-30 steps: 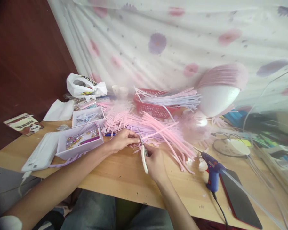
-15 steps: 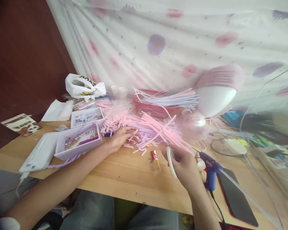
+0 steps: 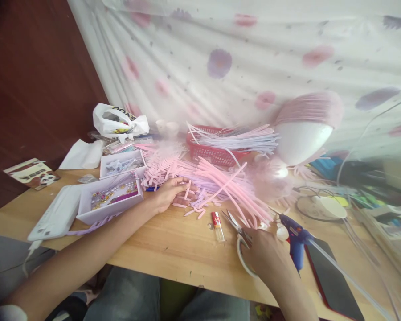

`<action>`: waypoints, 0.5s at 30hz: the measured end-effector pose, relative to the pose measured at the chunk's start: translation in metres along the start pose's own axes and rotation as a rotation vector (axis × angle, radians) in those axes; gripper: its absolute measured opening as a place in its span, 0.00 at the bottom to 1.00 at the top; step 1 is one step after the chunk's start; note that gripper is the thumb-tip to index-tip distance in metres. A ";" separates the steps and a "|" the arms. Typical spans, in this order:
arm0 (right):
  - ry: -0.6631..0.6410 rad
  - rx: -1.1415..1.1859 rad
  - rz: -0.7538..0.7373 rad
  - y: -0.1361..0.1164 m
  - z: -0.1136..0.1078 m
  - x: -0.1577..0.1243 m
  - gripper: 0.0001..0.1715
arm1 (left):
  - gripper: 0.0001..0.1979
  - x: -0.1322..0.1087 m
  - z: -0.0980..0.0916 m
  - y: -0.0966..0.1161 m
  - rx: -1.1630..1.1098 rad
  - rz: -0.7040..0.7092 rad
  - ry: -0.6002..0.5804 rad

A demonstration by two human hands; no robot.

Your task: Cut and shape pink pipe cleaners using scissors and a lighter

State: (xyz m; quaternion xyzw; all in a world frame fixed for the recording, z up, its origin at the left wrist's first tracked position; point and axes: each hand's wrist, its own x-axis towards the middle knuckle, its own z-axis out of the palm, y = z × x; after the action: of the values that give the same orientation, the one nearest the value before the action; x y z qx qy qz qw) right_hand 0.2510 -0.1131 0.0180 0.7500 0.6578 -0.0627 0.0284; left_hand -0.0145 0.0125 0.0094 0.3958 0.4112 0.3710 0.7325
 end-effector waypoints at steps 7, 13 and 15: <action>-0.099 0.018 -0.214 -0.002 -0.037 0.016 0.18 | 0.09 0.004 -0.003 -0.002 -0.010 0.015 -0.023; 0.000 0.418 -0.031 -0.048 -0.039 0.063 0.29 | 0.08 0.003 -0.002 -0.003 -0.004 0.007 -0.049; 0.049 0.450 0.023 -0.063 -0.028 0.081 0.27 | 0.07 0.001 -0.001 -0.001 0.013 -0.002 -0.039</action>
State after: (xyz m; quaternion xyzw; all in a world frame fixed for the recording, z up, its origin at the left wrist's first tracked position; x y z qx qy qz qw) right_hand 0.2006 -0.0217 0.0373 0.7461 0.6192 -0.1895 -0.1549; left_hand -0.0146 0.0131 0.0074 0.4073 0.3998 0.3600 0.7381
